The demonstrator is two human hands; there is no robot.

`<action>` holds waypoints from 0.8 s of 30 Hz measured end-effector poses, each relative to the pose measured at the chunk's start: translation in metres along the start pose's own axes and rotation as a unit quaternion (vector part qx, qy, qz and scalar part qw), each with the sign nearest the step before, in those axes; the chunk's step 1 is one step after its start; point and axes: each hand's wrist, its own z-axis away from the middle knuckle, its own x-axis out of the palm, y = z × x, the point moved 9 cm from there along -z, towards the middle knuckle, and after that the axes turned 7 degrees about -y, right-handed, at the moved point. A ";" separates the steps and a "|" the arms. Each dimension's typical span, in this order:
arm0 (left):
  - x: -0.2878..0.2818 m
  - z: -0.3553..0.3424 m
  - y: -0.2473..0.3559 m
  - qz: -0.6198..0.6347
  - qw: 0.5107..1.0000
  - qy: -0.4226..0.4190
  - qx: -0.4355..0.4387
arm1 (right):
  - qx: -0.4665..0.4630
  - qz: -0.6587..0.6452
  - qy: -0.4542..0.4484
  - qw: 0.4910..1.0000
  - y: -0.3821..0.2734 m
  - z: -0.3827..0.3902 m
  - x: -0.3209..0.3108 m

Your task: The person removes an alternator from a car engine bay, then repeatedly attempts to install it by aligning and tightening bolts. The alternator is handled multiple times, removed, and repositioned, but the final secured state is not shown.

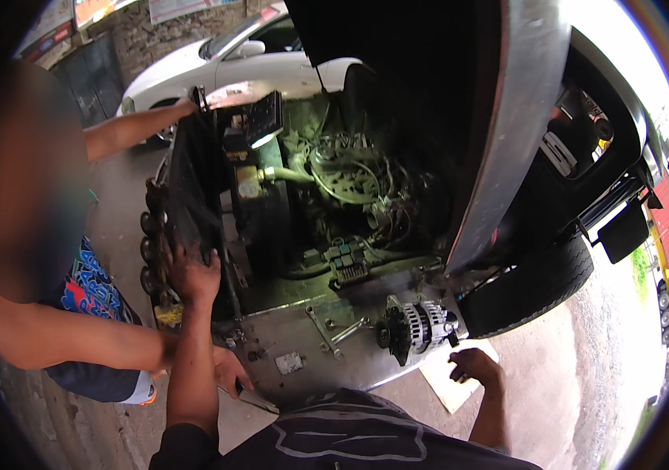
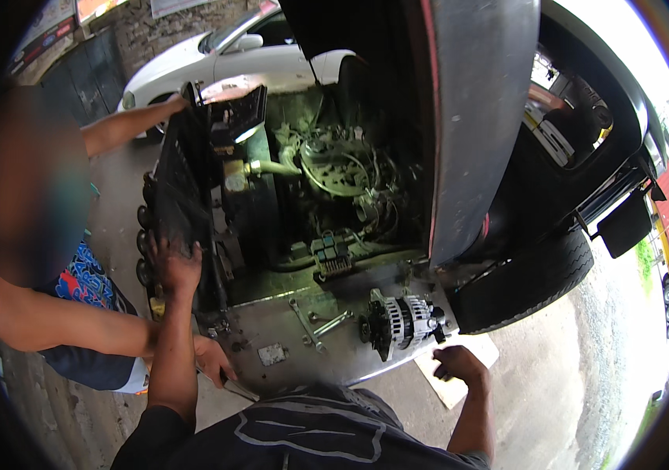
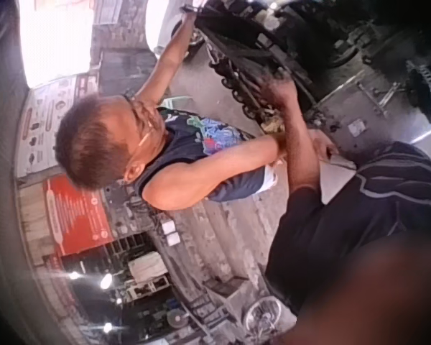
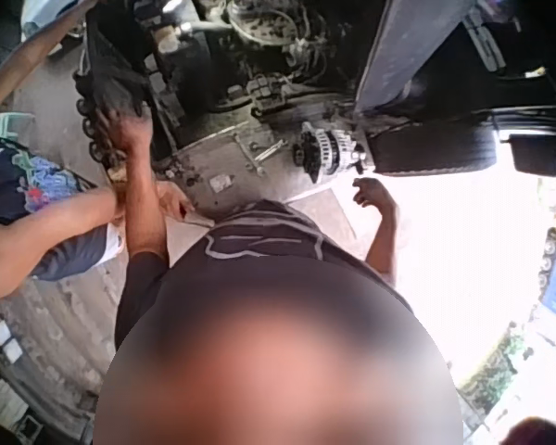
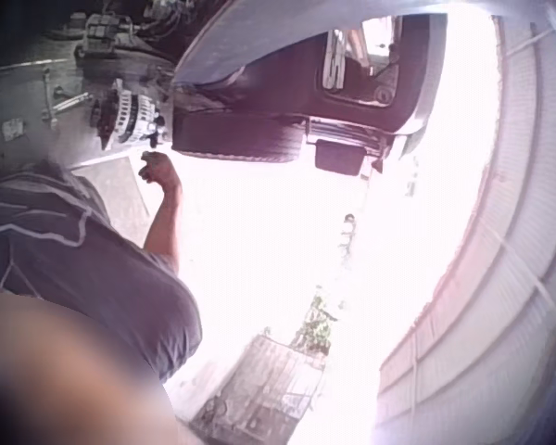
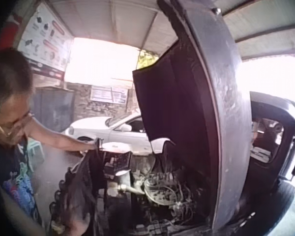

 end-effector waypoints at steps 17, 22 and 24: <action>0.346 0.011 0.152 0.391 0.836 -0.373 -0.098 | -0.239 0.131 0.133 0.953 -0.424 -0.461 0.049; 0.464 -0.010 0.143 0.350 0.795 -0.459 -0.188 | -0.080 0.361 0.047 0.928 -0.388 -0.639 0.079; 0.517 -0.010 0.138 0.317 0.792 -0.487 -0.188 | -0.118 0.646 -0.043 0.753 -0.376 -0.674 0.106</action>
